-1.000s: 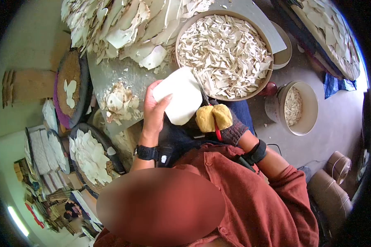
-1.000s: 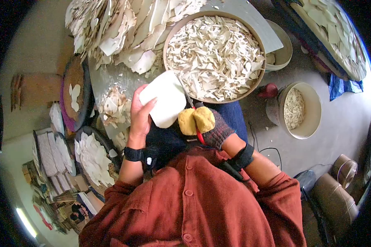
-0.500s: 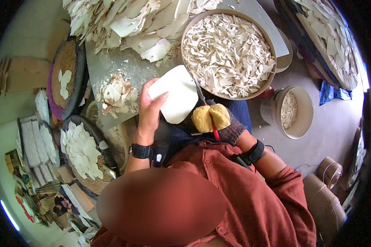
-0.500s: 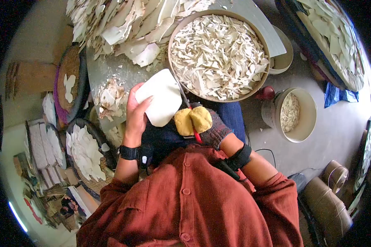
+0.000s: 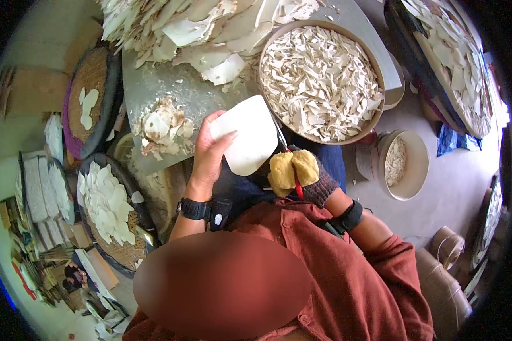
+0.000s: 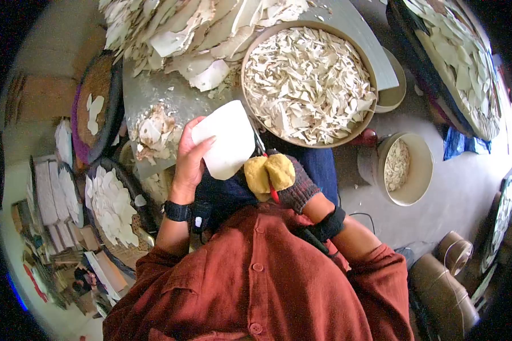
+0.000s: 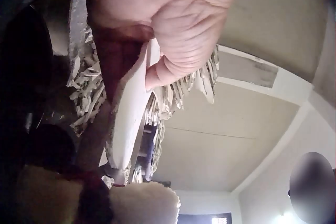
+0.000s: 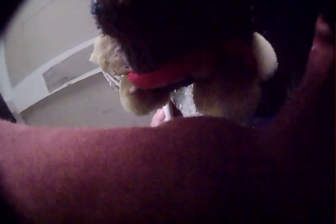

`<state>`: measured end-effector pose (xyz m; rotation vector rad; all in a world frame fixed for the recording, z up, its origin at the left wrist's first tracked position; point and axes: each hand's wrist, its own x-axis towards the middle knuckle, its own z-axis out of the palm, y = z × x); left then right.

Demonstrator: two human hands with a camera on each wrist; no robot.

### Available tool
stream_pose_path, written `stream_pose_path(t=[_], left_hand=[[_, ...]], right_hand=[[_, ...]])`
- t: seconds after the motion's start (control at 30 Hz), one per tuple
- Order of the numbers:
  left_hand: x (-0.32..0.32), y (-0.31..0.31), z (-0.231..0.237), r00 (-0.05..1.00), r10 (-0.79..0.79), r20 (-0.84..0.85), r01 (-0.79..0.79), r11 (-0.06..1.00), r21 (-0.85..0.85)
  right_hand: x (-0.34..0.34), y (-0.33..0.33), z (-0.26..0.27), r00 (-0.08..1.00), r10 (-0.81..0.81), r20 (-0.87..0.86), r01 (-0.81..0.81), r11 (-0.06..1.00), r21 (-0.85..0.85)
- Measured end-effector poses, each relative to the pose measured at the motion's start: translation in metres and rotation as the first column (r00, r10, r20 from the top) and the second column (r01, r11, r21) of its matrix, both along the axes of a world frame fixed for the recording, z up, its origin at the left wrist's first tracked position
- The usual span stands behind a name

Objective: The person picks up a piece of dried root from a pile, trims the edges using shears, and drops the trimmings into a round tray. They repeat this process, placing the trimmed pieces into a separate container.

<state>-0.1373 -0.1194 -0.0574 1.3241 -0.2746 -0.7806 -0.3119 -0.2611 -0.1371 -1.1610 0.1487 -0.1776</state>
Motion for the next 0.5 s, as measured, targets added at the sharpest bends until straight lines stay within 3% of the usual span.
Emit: stream_pose_path(t=[0.03, 0.07, 0.17, 0.23, 0.33, 0.4, 0.43, 0.47, 0.5], left_hand=[[0.001, 0.001, 0.003, 1.0, 0.002, -0.004, -0.002, 1.0, -0.005], [0.005, 0.005, -0.003, 0.999, -0.026, 0.024, 0.025, 0.999, 0.03], [0.01, 0.012, -0.001, 0.983, -0.142, 0.113, 0.133, 0.988, 0.084], [0.021, 0.017, 0.005, 0.969, -0.211, 0.125, 0.198, 0.974, 0.108], [0.028, 0.024, 0.014, 0.969, -0.243, -0.042, 0.245, 0.968, 0.055], [0.033, 0.033, 0.023, 0.96, -0.278, 0.002, 0.278, 0.96, 0.037], [0.042, 0.044, 0.03, 0.947, -0.311, 0.083, 0.303, 0.947, 0.105], [0.059, 0.061, 0.032, 0.923, -0.289, 0.254, 0.243, 0.949, 0.2], [0.081, 0.079, 0.048, 0.95, -0.194, 0.247, 0.091, 0.923, 0.373]], right_hand=[[-0.002, -0.001, 0.0, 0.988, -0.092, 0.127, 0.142, 0.87, -0.473], [0.0, 0.0, 0.001, 0.947, -0.1, 0.304, 0.31, 0.525, -0.793], [0.004, -0.011, -0.005, 0.952, -0.029, 0.304, 0.253, 0.633, -0.732], [-0.002, -0.006, -0.021, 0.988, 0.028, 0.153, 0.104, 0.613, -0.783], [-0.001, -0.003, -0.007, 0.985, 0.132, -0.114, -0.173, 0.817, -0.551], [0.0, 0.0, -0.015, 0.949, 0.21, -0.233, -0.282, 0.898, -0.338], [-0.003, 0.003, -0.049, 0.922, 0.239, -0.306, -0.242, 0.97, 0.03], [-0.006, 0.001, -0.023, 0.941, 0.199, -0.274, -0.172, 0.978, 0.12], [-0.008, 0.0, 0.002, 0.957, 0.157, -0.243, -0.106, 0.972, 0.21]])
